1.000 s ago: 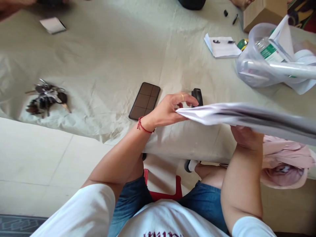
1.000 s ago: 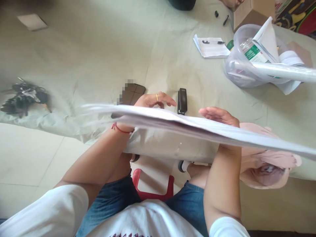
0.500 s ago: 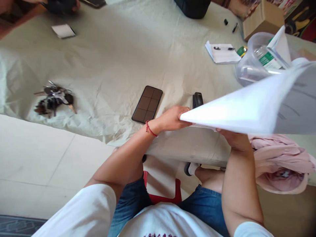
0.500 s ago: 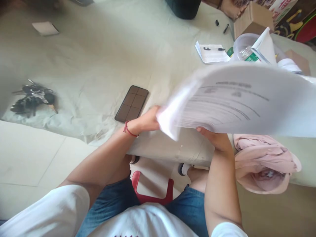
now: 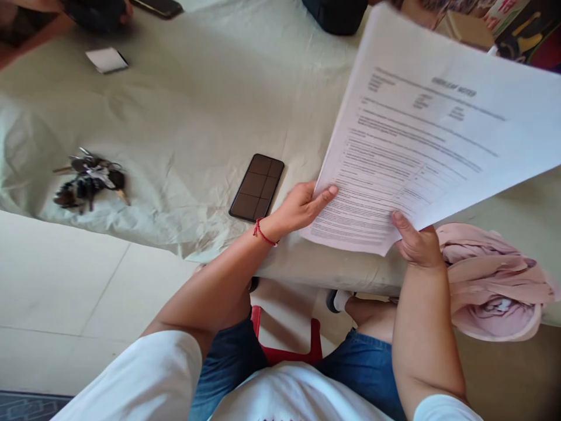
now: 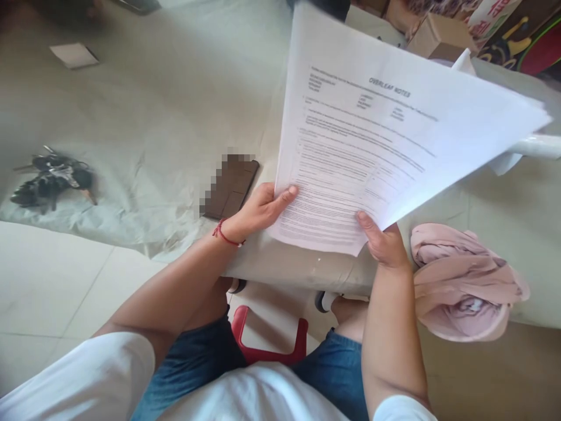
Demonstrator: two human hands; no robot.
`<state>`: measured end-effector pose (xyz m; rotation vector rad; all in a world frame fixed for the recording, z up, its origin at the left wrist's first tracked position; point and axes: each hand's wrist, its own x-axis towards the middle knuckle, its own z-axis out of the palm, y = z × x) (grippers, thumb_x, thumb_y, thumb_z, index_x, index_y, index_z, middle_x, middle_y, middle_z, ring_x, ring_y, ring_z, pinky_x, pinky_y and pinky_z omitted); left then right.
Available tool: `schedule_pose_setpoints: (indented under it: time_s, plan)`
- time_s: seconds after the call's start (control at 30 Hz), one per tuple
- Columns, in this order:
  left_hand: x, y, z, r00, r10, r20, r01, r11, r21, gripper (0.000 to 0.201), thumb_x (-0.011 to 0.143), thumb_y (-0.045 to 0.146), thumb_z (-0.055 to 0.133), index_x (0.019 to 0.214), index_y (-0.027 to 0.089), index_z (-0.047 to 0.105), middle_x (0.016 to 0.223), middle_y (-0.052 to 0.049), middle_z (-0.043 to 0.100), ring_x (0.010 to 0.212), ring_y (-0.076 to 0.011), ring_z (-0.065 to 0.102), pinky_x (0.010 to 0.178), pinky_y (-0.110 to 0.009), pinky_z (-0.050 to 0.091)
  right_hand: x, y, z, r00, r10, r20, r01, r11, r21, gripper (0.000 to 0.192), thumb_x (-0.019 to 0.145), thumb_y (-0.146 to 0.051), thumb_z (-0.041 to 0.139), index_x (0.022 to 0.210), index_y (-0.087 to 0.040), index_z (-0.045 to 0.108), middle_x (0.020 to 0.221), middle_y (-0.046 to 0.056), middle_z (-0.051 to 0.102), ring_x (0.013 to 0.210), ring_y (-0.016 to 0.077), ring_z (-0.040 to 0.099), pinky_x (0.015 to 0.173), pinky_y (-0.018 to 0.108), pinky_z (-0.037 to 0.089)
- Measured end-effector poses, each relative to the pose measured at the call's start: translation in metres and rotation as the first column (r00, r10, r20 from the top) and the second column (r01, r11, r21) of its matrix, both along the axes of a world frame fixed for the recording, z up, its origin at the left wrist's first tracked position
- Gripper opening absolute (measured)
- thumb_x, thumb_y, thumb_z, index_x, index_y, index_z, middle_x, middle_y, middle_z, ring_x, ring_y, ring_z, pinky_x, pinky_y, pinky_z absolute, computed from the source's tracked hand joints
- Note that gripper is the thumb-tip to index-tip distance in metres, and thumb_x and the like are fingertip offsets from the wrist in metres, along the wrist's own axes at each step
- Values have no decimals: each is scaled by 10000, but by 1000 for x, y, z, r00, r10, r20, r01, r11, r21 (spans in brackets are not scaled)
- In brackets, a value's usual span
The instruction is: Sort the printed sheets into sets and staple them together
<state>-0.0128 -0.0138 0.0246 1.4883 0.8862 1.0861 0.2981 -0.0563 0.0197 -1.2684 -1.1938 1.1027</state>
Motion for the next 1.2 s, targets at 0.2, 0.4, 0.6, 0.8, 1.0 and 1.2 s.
schedule_pose_setpoints:
  time_s: [0.2, 0.4, 0.6, 0.8, 1.0, 1.2]
  plan:
    - [7, -7, -4, 992, 97, 85, -85, 987, -140, 648, 1032, 833, 637, 936, 206, 771, 897, -91, 797, 886, -273, 764, 765, -383, 591, -11, 4, 6, 999, -12, -45, 13, 1000, 10, 469, 848, -552, 999, 1226, -320, 847, 1284, 48, 883, 1410, 333, 778, 1265, 550, 610]
    - [20, -15, -15, 965, 94, 244, -2, 935, -354, 648, 1002, 816, 707, 1012, 178, 816, 1023, -144, 869, 1058, -337, 833, 935, -457, 677, -12, 13, 8, 991, -135, -19, 135, 990, 41, 318, 932, -534, 932, 1151, -310, 879, 1175, 17, 906, 1227, 312, 857, 1164, 538, 673]
    - [18, -8, -18, 930, 231, 285, -118, 924, -364, 622, 989, 795, 744, 1222, 220, 794, 1239, -153, 878, 1296, -383, 797, 1104, -509, 648, -8, 9, 7, 996, -88, -17, 86, 992, -90, 398, 836, -590, 1000, 1079, -291, 901, 1051, 15, 915, 982, 303, 890, 1045, 527, 720]
    - [21, -10, -21, 924, 272, 269, -200, 943, -266, 636, 1023, 811, 679, 1341, 266, 756, 1436, -128, 830, 1509, -351, 683, 1220, -472, 582, -5, 9, 4, 998, 54, 15, -50, 979, -197, 482, 867, -672, 955, 1135, -276, 894, 1098, 29, 916, 1105, 293, 878, 1150, 506, 673]
    - [24, -23, -9, 954, 64, 293, 52, 926, -373, 608, 1035, 758, 718, 1293, 211, 778, 1340, -149, 857, 1317, -375, 790, 1102, -492, 649, -3, 13, 5, 994, -102, -40, 95, 985, -142, 583, 764, -718, 1004, 1093, -256, 870, 1060, 64, 914, 1165, 378, 873, 1122, 612, 687]
    - [23, -19, -5, 903, -7, 429, 206, 884, -420, 672, 949, 678, 878, 1362, 160, 771, 1360, -200, 846, 1266, -412, 812, 1086, -557, 655, -6, 4, 15, 1000, -15, -5, 15, 991, -135, 573, 808, -672, 990, 1173, -248, 870, 1270, 97, 896, 1341, 412, 811, 1226, 654, 627]
